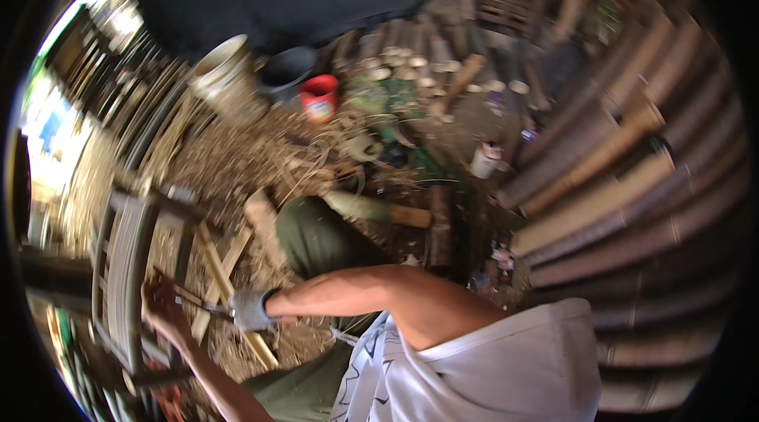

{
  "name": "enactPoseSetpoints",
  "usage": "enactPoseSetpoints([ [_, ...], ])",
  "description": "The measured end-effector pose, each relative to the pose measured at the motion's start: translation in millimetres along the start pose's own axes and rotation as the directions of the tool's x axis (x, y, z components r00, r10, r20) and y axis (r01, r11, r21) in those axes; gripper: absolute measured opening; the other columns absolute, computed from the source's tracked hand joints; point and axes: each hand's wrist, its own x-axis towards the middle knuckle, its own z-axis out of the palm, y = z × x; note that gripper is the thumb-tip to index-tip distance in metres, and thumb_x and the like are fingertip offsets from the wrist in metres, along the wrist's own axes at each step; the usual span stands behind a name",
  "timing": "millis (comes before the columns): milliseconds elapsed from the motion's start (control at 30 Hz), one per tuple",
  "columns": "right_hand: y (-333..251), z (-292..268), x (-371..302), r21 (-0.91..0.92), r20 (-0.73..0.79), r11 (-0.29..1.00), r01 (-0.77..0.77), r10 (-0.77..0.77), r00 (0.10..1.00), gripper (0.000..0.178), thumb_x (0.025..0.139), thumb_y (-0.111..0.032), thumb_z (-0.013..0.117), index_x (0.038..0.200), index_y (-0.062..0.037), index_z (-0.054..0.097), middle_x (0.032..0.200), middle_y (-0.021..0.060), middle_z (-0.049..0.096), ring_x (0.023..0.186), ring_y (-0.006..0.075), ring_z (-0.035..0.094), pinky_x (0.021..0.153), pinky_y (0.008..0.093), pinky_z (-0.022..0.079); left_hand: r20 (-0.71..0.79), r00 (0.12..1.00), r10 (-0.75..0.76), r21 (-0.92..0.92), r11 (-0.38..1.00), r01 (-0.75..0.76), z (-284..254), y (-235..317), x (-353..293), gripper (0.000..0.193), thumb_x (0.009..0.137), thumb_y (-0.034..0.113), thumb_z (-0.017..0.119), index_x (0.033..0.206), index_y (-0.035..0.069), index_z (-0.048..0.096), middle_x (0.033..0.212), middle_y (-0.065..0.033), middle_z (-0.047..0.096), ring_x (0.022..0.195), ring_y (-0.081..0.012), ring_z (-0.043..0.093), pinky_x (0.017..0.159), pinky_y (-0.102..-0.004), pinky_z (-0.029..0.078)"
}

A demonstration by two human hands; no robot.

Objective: The person shaves a thin strip of bamboo using a knife while sitting on the ground next to a partially assembled bamboo furniture frame.

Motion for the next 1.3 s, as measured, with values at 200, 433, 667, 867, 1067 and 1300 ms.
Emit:
enactPoseSetpoints([
  [200, 40, -12, -24, -0.223, -0.224, 0.971, -0.082, 0.030, 0.974, 0.025, 0.083, -0.025, 0.068, 0.097, -0.0062, 0.077, 0.090, 0.0189, 0.074, 0.075, 0.0309, 0.071, 0.064, 0.0426, 0.057, 0.076, 0.995, 0.059, 0.089, 0.994, -0.066, 92, -7, 17, 0.019, 0.099, 0.017, 0.068, 0.096, -0.002, 0.065, 0.074, -0.0012, 0.055, 0.066, -0.0090, 0.044, 0.056, -0.0265, 0.036],
  [433, 58, 11, -29, 0.597, -0.018, 0.793, -0.119, 0.162, 0.987, 0.024, 0.086, -0.016, 0.064, 0.091, 0.0072, 0.063, 0.069, 0.0154, 0.067, 0.053, 0.0283, 0.063, 0.046, 0.0381, 0.051, -0.244, 0.946, 0.213, -0.218, 0.939, -0.267, 113, 14, 33, 0.013, 0.088, 0.003, 0.076, 0.077, 0.001, 0.068, 0.076, -0.0102, 0.068, 0.063, -0.0172, 0.067, 0.052, -0.0310, 0.058],
  [667, 68, 27, -9, 0.706, 0.104, 0.685, -0.177, 0.148, 0.984, 0.024, 0.087, -0.018, 0.064, 0.091, 0.0059, 0.063, 0.067, 0.0149, 0.065, 0.053, 0.0284, 0.062, 0.046, 0.0394, 0.050, -0.109, 0.973, 0.204, 0.033, 0.979, -0.202, 134, 26, 18, 0.012, 0.091, 0.009, 0.071, 0.082, 0.001, 0.067, 0.079, -0.0094, 0.066, 0.065, -0.0167, 0.064, 0.056, -0.0299, 0.056],
  [867, 78, 30, 11, 0.752, 0.095, 0.628, -0.202, 0.201, 0.975, 0.024, 0.088, -0.019, 0.063, 0.090, 0.0048, 0.062, 0.066, 0.0145, 0.063, 0.053, 0.0284, 0.060, 0.046, 0.0405, 0.049, -0.067, 0.978, 0.199, 0.048, 0.979, -0.196, 147, 24, 13, 0.014, 0.094, 0.013, 0.067, 0.087, 0.001, 0.066, 0.081, -0.0087, 0.065, 0.068, -0.0162, 0.062, 0.059, -0.0289, 0.054],
  [1067, 94, 35, 27, 0.776, 0.082, 0.592, -0.218, 0.248, 0.965, 0.024, 0.090, -0.021, 0.062, 0.090, 0.0037, 0.061, 0.065, 0.0141, 0.062, 0.052, 0.0285, 0.059, 0.046, 0.0416, 0.048, -0.078, 0.980, 0.184, 0.075, 0.981, -0.178, 134, 15, 9, 0.018, 0.096, 0.018, 0.062, 0.091, 0.002, 0.065, 0.084, -0.0080, 0.063, 0.070, -0.0157, 0.060, 0.062, -0.0279, 0.052],
  [1300, 100, 32, 7, 0.304, -0.410, 0.943, 0.139, -0.002, 0.912, 0.027, 0.095, -0.027, 0.058, 0.084, -0.0016, 0.058, 0.065, 0.0126, 0.057, 0.056, 0.0281, 0.055, 0.053, 0.0435, 0.046, -0.306, 0.951, 0.037, 0.102, 0.995, -0.006, -28, -28, -16, 0.023, 0.100, 0.024, 0.057, 0.096, 0.002, 0.064, 0.086, -0.0071, 0.061, 0.073, -0.0151, 0.058, 0.065, -0.0267, 0.049],
])
